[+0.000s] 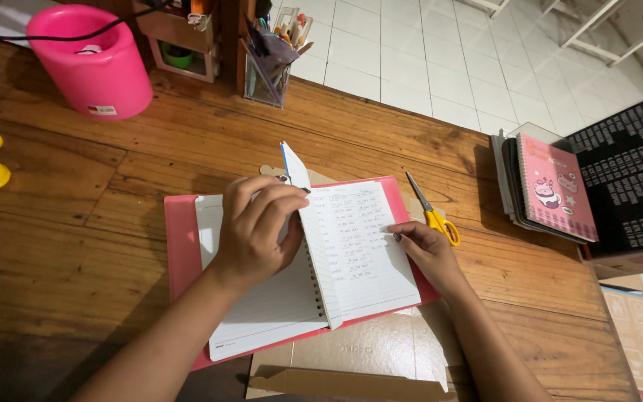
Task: The person flips through a notebook, then uses yellow-handled scissors to cut a flat cardboard piece along pre-scored lines. They fold the cut cardboard into a small box shape and secure the tabs by hand.
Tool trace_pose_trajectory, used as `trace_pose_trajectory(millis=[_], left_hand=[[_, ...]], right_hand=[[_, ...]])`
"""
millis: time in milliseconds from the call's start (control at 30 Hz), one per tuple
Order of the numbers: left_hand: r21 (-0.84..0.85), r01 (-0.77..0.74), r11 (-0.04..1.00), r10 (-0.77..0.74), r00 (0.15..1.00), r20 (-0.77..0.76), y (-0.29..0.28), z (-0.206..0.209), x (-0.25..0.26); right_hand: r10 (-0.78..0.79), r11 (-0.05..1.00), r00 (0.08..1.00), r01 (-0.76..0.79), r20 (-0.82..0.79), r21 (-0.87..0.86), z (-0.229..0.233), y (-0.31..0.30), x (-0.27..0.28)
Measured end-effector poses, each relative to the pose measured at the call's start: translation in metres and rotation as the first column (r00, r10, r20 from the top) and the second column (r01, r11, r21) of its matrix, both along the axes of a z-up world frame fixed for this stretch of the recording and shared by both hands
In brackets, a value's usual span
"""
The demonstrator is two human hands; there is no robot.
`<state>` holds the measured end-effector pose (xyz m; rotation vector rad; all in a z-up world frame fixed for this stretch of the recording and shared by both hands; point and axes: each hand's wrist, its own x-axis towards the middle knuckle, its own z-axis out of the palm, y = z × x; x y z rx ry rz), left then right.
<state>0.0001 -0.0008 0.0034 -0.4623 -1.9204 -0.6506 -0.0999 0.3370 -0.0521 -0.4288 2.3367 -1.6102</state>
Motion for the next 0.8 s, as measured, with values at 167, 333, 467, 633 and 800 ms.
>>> trace_pose_trajectory(millis=[167, 333, 467, 633, 800], left_hand=[[-0.003, -0.003, 1.0, 0.003, 1.0, 0.005, 0.0, -0.003, -0.001], [-0.051, 0.035, 0.998, -0.035, 0.999, 0.009, 0.002, -0.011, -0.004], [-0.068, 0.157, 0.985, -0.151, 0.985, 0.083, 0.011, -0.018, -0.005], [-0.165, 0.195, 0.967, -0.163, 0.968, 0.19, 0.022, -0.02, -0.005], [-0.13, 0.151, 0.98, -0.125, 0.974, 0.187, 0.016, -0.017, -0.002]], right_hand=[[0.007, 1.0, 0.999, -0.007, 0.032, 0.018, 0.009, 0.002, 0.005], [0.22, 0.976, 0.966, -0.217, -0.134, 0.034, 0.036, 0.003, 0.022], [0.304, 0.943, 0.952, -0.305, -0.023, -0.136, 0.059, 0.0, 0.046], [0.358, 0.926, 0.922, -0.371, -0.149, -0.069, 0.057, 0.002, 0.058], [0.213, 0.973, 0.977, -0.213, -0.009, -0.088, 0.049, 0.008, 0.052]])
